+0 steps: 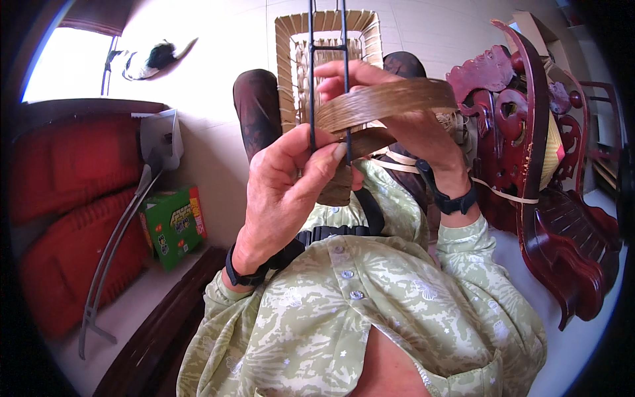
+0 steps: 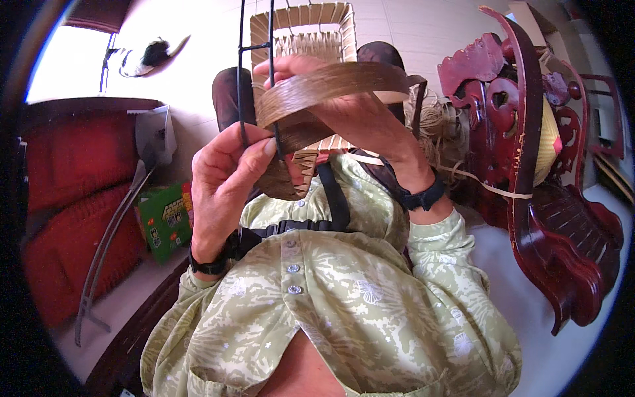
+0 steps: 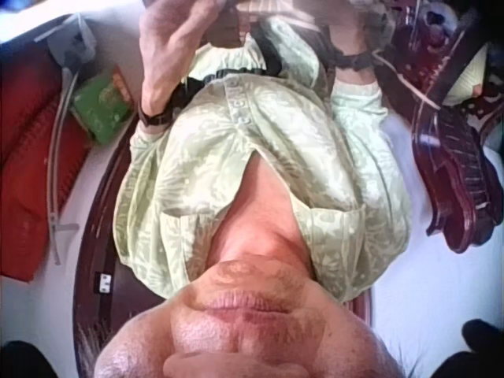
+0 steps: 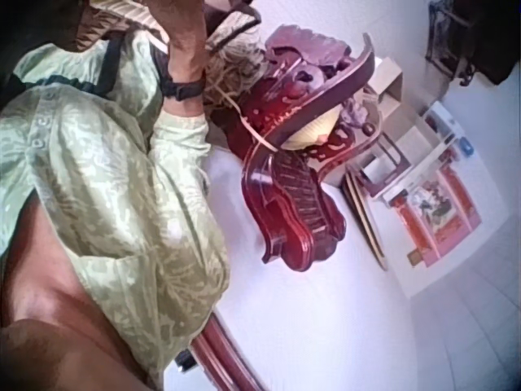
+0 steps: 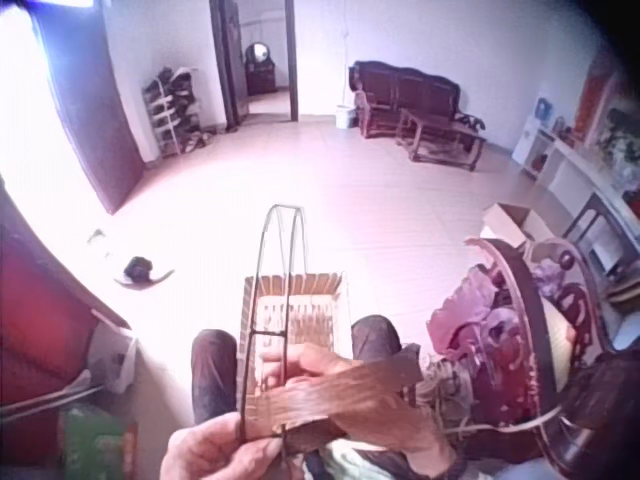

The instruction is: The person is weaving a basket by hand, interlacing long flexible strips through a dark wire frame held between their legs.

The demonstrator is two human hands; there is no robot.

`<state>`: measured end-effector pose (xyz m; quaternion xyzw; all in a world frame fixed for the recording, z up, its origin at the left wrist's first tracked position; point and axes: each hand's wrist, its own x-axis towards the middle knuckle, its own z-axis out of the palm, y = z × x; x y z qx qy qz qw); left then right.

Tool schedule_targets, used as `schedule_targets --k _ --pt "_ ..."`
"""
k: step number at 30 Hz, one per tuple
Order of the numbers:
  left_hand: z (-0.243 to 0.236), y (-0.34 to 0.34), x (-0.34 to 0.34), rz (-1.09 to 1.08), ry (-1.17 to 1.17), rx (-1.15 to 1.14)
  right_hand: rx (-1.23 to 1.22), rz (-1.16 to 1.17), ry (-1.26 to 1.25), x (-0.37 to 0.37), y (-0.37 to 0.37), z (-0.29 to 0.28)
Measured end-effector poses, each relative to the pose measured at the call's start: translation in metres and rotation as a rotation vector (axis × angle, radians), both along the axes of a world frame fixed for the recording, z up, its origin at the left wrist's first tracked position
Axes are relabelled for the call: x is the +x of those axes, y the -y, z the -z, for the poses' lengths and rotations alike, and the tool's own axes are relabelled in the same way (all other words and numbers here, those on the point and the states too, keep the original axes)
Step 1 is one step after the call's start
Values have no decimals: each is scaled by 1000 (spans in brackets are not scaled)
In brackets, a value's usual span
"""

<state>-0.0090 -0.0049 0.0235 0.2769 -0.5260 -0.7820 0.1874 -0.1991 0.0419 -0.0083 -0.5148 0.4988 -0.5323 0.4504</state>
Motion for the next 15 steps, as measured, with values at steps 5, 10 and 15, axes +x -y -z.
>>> schedule_targets --k 5,10,15 --pt "-4 4 -2 18 45 -15 -201 -179 -281 -4 23 19" --pt "-3 3 1 -8 45 71 222 15 -47 -27 -22 60" --pt "0 3 1 -17 -12 18 1032 927 -1387 -141 -97 27"
